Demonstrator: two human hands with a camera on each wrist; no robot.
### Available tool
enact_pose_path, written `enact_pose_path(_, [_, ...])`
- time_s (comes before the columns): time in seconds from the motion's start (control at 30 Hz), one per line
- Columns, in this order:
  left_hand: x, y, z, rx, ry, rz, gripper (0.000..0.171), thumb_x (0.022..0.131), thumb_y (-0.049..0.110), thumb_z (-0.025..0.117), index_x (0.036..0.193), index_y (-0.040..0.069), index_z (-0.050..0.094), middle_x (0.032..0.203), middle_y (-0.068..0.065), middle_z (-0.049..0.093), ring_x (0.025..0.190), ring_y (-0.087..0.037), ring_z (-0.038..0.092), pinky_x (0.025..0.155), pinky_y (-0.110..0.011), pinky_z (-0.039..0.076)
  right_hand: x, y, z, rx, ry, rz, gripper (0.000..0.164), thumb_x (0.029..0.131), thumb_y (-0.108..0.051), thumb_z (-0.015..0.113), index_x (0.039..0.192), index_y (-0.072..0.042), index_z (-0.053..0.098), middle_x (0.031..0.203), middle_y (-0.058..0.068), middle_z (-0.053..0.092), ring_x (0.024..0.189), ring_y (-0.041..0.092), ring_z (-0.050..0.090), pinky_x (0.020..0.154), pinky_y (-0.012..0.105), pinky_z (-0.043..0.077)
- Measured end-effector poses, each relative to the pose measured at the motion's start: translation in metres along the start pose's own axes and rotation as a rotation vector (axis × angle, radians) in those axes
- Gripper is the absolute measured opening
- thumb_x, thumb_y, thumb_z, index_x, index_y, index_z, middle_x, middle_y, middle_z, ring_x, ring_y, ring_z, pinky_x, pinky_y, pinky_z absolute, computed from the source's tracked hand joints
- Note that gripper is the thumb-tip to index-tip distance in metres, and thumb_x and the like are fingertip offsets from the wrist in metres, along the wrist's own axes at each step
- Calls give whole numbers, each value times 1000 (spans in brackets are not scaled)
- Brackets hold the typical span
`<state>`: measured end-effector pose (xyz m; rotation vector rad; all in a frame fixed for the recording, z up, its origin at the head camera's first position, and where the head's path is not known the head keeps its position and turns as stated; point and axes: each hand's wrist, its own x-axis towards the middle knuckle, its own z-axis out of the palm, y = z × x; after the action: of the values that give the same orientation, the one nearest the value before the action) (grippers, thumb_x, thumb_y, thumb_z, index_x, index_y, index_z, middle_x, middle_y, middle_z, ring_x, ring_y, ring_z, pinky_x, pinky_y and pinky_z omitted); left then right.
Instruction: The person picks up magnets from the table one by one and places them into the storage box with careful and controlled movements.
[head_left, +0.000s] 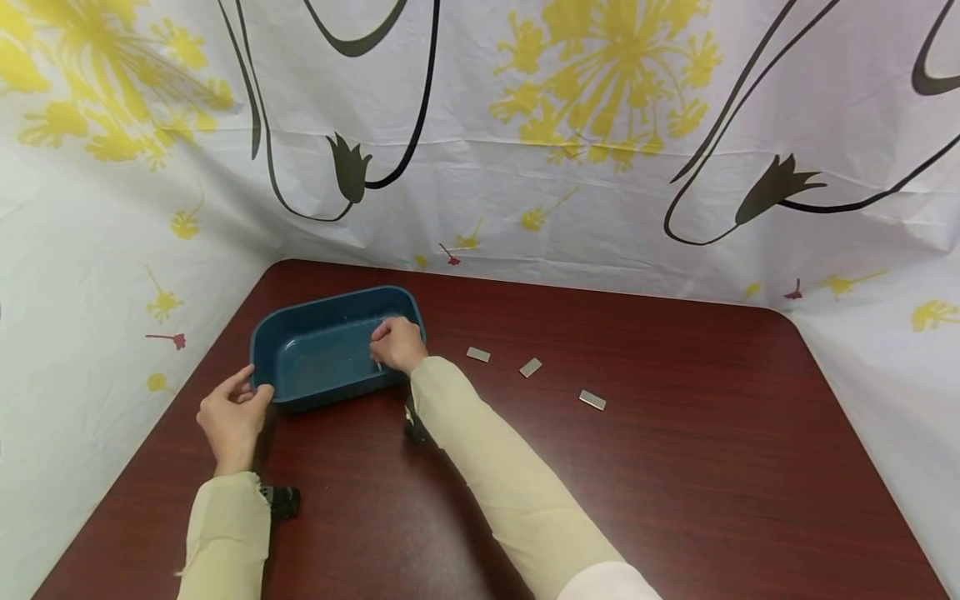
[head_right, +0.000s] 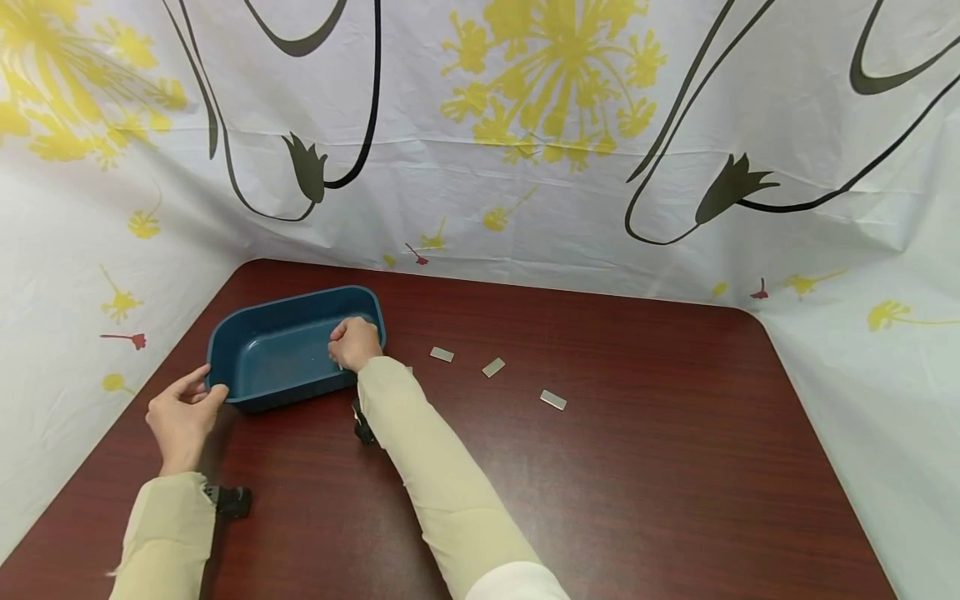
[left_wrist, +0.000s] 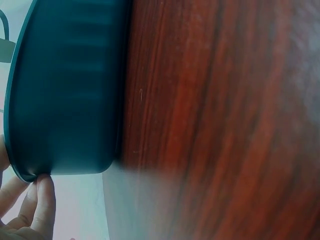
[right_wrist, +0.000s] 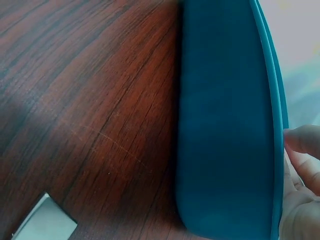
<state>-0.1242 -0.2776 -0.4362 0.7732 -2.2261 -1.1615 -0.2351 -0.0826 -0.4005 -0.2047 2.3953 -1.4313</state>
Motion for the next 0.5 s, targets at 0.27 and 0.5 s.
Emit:
enact_pose_path(0.27, [0, 0, 0, 5, -1, -8, 39, 74, 12, 63, 112, 11, 65, 91, -16, 63, 55, 14, 44, 52, -8, 35, -1, 7, -3, 69, -49, -103, 5, 83, -4, 60, 87, 0, 59, 74, 7, 61, 69, 20, 64, 59, 23, 49])
enact_pose_path(0.5, [0, 0, 0, 6, -9, -13, 39, 74, 12, 62, 113, 11, 65, 92, -16, 62, 56, 13, 44, 52, -9, 35, -5, 12, -6, 54, -67, -211, 8, 85, -6, 58, 90, 0, 60, 79, 7, 62, 69, 18, 64, 62, 21, 49])
